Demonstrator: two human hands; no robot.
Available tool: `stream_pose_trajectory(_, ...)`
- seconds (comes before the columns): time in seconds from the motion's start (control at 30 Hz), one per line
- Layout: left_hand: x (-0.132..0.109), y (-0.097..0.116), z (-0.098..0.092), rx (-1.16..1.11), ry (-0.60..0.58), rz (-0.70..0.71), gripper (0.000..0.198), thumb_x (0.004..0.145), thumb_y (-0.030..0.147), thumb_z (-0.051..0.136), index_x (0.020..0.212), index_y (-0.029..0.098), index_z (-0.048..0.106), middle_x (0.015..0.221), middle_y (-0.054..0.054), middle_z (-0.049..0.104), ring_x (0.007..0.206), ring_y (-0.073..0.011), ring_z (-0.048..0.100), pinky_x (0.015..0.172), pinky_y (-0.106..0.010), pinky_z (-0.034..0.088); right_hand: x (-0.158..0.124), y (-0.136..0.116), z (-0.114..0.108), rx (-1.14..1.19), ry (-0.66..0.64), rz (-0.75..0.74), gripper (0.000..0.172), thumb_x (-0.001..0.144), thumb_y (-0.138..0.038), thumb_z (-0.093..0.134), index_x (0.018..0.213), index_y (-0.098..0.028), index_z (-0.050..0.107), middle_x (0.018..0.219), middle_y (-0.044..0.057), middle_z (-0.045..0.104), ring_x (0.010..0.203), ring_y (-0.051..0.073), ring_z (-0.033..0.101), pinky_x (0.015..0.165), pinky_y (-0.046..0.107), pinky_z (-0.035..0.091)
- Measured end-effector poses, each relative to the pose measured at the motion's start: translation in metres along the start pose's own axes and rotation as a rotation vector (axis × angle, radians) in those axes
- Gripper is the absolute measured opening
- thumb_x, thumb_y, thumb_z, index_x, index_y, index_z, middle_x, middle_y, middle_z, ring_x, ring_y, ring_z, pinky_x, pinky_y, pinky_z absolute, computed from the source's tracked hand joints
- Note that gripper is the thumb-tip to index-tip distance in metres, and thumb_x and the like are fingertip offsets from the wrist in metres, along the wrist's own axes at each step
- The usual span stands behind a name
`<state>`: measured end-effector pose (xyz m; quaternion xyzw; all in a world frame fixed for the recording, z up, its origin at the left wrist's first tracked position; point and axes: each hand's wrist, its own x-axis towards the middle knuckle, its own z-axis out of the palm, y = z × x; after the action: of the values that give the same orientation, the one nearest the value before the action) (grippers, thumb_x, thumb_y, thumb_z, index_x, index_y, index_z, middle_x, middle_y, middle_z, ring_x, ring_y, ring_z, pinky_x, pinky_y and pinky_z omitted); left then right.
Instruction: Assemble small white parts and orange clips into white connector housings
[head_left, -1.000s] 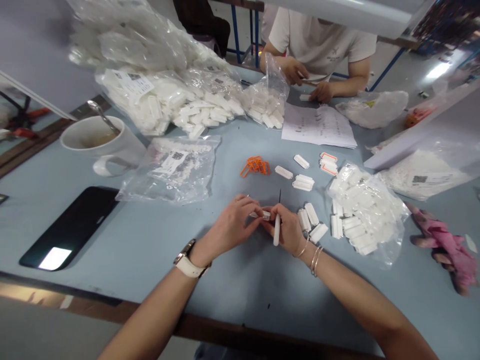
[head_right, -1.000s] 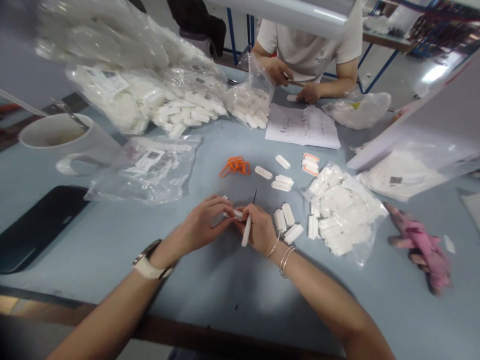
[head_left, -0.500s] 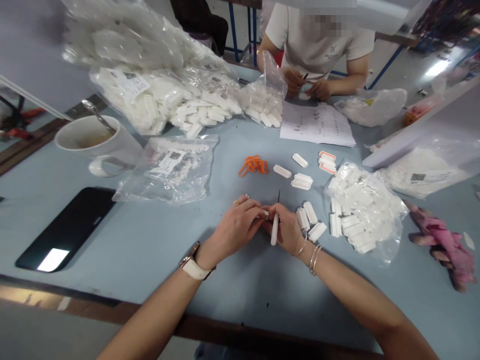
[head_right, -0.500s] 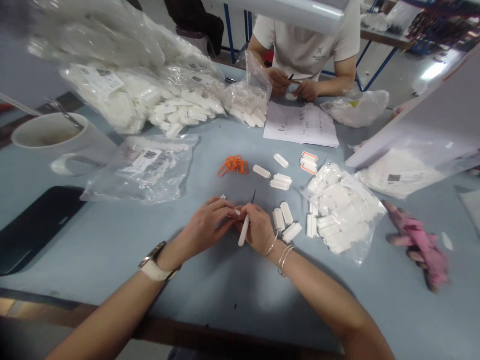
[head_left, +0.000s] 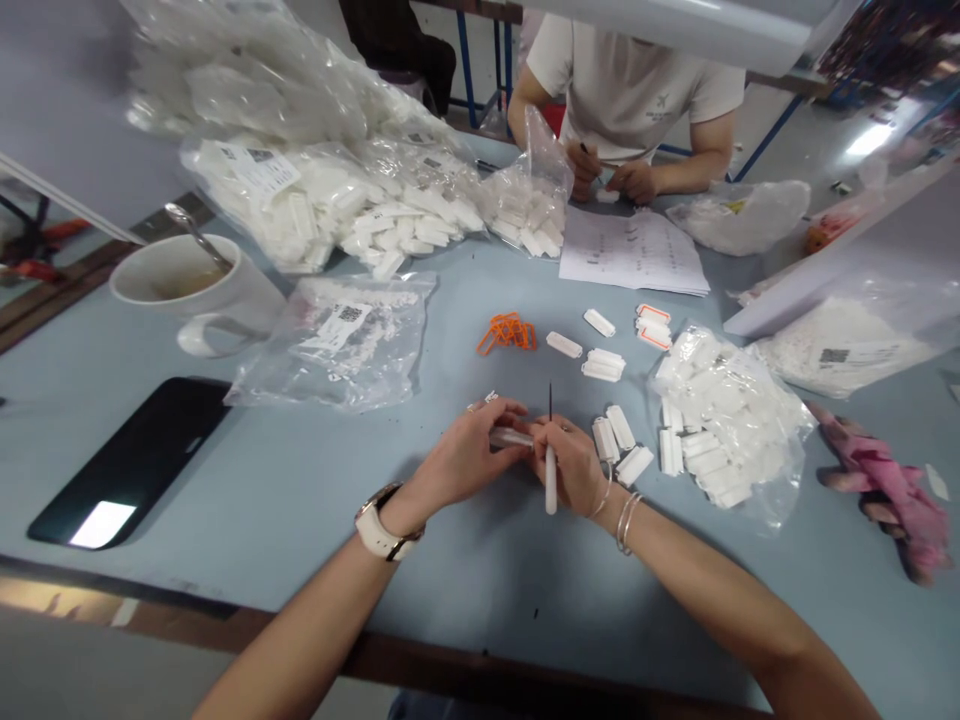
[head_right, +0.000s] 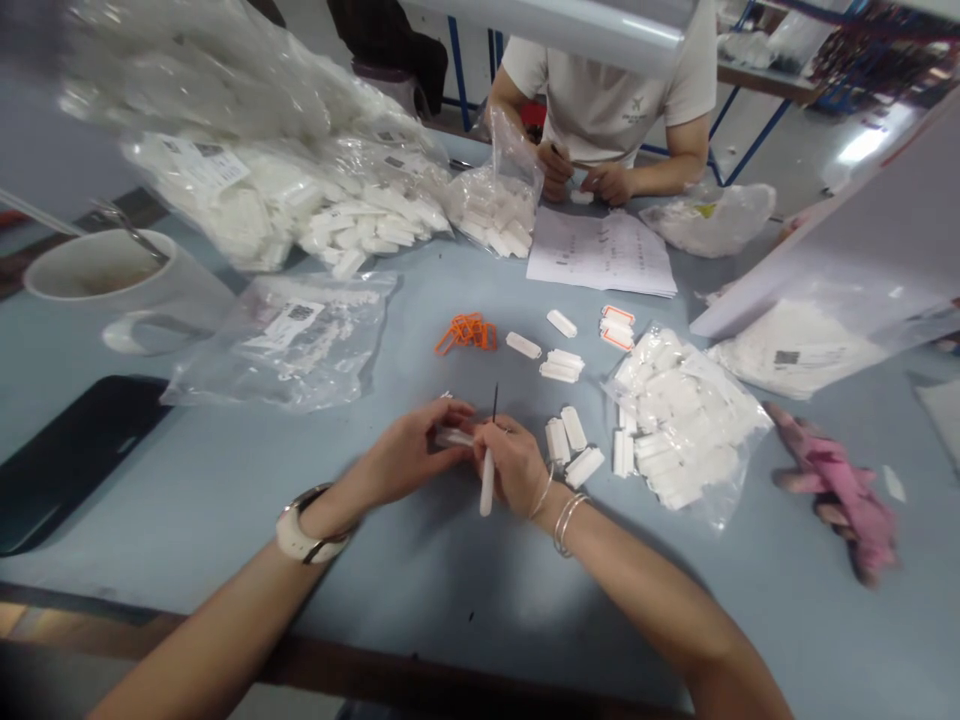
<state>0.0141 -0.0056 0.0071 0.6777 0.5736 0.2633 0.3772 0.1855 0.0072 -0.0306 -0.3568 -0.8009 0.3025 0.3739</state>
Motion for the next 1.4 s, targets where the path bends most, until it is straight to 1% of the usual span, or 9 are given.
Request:
stream_pose_trajectory(0.17,-0.001,0.005,0.002,0.013,0.043,0.004,0.026,0.074,0.025,0.062,0.098,0.019,0.056,0.085,-0.002,0.068,0.081,-0.0183,0.062,0.074,-0.031,0.048,0.001,0.000,0.000,0.036,0.019,-0.050,0.018,0.077,-0.010,0.044,0.065,-0.023,0.042,0.070,0.001,0.059,0.073,0.015,0.059,0.063,0.026,0.048)
stream_pose_trajectory(0.33,0.005,-0.004,-0.009,0.036,0.106,0.038,0.037,0.069,0.034,0.068,0.103,0.020,0.059,0.092,-0.004,0.067,0.083,-0.0186,0.060,0.073,-0.031,0.048,0.004,-0.007,0.000,0.059,0.090,0.050,0.020,0.076,-0.012,0.051,0.066,-0.023,0.038,0.079,0.004,0.066,0.078,0.018,0.064,0.066,0.029,0.050)
stream_pose_trajectory(0.47,0.010,-0.014,-0.028,0.167,0.286,-0.043,0.016,0.081,0.032,0.053,0.079,0.020,0.063,0.079,-0.003,0.066,0.072,-0.0171,0.057,0.068,-0.031,0.047,0.004,-0.008,0.000,0.110,0.069,0.154,0.019,0.080,-0.019,0.056,0.071,-0.023,0.039,0.097,0.008,0.069,0.088,0.019,0.066,0.077,0.034,0.051)
stream_pose_trajectory(0.57,0.011,-0.018,-0.034,0.339,0.226,-0.003,0.012,0.079,0.024,0.054,0.072,0.020,0.063,0.074,-0.003,0.066,0.076,-0.0195,0.058,0.075,-0.034,0.045,0.004,-0.006,-0.001,0.102,0.051,0.220,0.020,0.080,-0.022,0.058,0.075,-0.023,0.039,0.101,0.008,0.069,0.087,0.019,0.066,0.077,0.034,0.051)
stream_pose_trajectory(0.67,0.011,-0.019,-0.030,0.449,0.119,0.058,0.012,0.079,0.022,0.054,0.071,0.019,0.063,0.074,-0.004,0.066,0.076,-0.0208,0.057,0.078,-0.036,0.044,0.004,-0.004,-0.001,0.085,0.045,0.253,0.021,0.078,-0.022,0.060,0.075,-0.024,0.039,0.099,0.007,0.070,0.085,0.019,0.067,0.076,0.034,0.051)
stream_pose_trajectory(0.83,0.010,-0.018,-0.024,0.538,0.059,0.096,0.013,0.078,0.016,0.052,0.071,0.017,0.063,0.073,-0.007,0.065,0.077,-0.0223,0.056,0.077,-0.036,0.043,0.004,-0.002,0.000,0.090,0.047,0.267,0.022,0.077,-0.021,0.061,0.075,-0.024,0.039,0.100,0.006,0.070,0.088,0.020,0.067,0.076,0.034,0.051)
stream_pose_trajectory(1.07,0.007,-0.011,-0.025,0.203,0.200,-0.027,0.007,0.076,0.022,0.055,0.074,0.017,0.060,0.068,-0.001,0.064,0.061,-0.0135,0.055,0.062,-0.026,0.044,0.006,-0.005,-0.002,0.122,0.044,0.271,0.024,0.077,-0.019,0.060,0.074,-0.024,0.038,0.100,0.005,0.070,0.087,0.018,0.067,0.075,0.031,0.051)
stream_pose_trajectory(1.27,0.004,-0.003,-0.021,-0.087,0.015,0.017,0.018,0.082,0.029,0.052,0.084,0.020,0.066,0.076,0.001,0.067,0.068,-0.0135,0.058,0.064,-0.025,0.045,0.007,-0.007,-0.002,0.127,0.044,0.296,0.023,0.075,-0.018,0.060,0.072,-0.023,0.037,0.097,0.004,0.071,0.079,0.017,0.067,0.071,0.030,0.051)
stream_pose_trajectory(1.4,0.003,0.000,-0.014,-0.059,0.009,0.060,0.017,0.084,0.024,0.049,0.086,0.020,0.065,0.077,0.000,0.066,0.068,-0.0130,0.057,0.063,-0.024,0.043,0.008,-0.007,-0.002,0.118,0.050,0.298,0.022,0.074,-0.018,0.059,0.072,-0.023,0.038,0.096,0.005,0.071,0.079,0.017,0.067,0.070,0.030,0.050)
